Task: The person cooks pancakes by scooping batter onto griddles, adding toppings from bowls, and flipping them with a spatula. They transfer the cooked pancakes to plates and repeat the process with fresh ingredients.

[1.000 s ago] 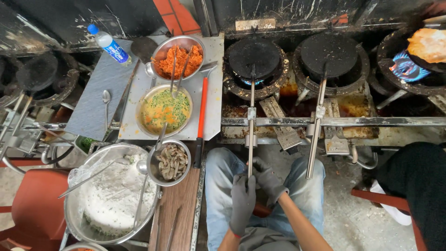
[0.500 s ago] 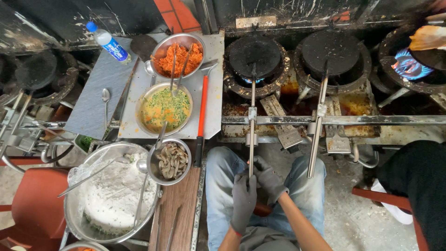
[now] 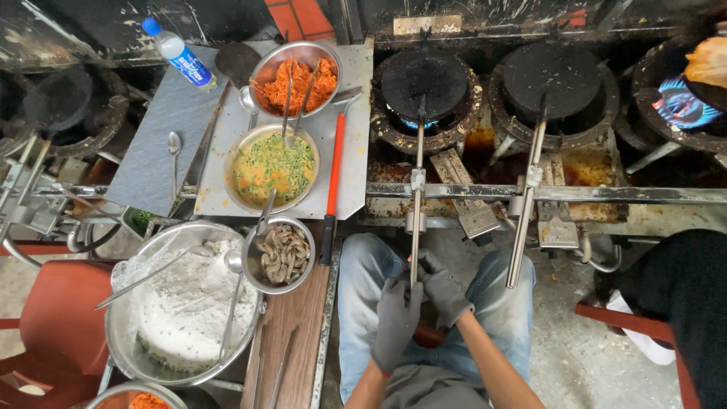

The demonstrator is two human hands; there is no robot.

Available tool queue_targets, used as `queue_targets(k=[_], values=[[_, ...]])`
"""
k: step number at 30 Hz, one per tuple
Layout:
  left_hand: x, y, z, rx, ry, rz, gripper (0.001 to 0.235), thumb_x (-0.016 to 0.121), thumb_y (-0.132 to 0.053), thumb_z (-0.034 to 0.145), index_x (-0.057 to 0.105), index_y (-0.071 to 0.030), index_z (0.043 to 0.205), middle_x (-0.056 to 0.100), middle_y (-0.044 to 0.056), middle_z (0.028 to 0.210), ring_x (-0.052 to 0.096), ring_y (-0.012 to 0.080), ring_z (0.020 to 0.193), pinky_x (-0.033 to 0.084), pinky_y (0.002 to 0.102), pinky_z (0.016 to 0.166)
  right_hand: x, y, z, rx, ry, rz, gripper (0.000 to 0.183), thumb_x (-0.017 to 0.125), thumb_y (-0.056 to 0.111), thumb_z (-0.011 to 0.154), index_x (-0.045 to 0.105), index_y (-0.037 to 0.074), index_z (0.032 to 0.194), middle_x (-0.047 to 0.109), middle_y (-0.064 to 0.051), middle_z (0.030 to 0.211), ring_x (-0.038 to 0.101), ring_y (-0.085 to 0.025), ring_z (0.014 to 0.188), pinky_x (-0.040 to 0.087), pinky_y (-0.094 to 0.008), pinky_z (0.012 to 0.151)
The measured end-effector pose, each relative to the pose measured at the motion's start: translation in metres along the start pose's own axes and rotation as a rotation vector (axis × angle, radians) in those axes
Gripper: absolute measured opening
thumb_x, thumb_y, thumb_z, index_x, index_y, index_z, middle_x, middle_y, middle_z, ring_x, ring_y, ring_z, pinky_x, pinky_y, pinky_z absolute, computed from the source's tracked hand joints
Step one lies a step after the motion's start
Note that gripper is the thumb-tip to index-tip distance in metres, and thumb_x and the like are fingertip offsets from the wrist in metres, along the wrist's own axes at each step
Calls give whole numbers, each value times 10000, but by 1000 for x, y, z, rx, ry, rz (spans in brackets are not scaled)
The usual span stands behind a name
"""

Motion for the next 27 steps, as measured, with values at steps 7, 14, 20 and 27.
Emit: queue_targets(k=[7, 14, 20, 27], values=[[-1, -11, 4, 5, -30, -94, 295, 612, -241, 985, 684, 39, 928, 639, 221, 922, 639, 403, 811, 505, 475, 715, -2, -12, 10, -65, 36, 41, 158, 622, 182, 1009, 649, 113, 1148, 723, -36, 1021, 666, -117, 961, 572, -285, 837], [-3, -11, -5, 52, -56, -84, 294, 598, -244, 995, 681, 32, 939, 641, 233, 911, 626, 430, 836, 491, 498, 722, -6, -25, 10, 20, -15, 116, 163, 606, 182, 1010, 652, 117, 1153, 708, -36, 997, 640, -120, 889, 550, -300, 765], [-13, -10, 4, 139, -37, 34, 288, 647, -269, 988, 691, 15, 966, 679, 254, 1026, 660, 440, 927, 520, 493, 806, -4, -25, 10, -14, -42, 112, 154, 580, 180, 1040, 666, 105, 1144, 707, -30, 937, 639, -114, 826, 550, -291, 721], [-92, 7, 63, 163, -456, 574, 486, 670, -249, 942, 565, 41, 1318, 547, 301, 1382, 521, 478, 1247, 427, 512, 1062, -7, -17, -2, 98, -128, 73, 365, 463, 361, 1059, 684, 111, 1206, 779, -91, 965, 718, -154, 806, 574, -277, 734]])
Point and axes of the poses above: each hand's wrist, its own z-axis towards the middle knuckle, its own x-axis out of the palm, y = z × x, the point moved 9 cm from there along z, towards the middle knuckle
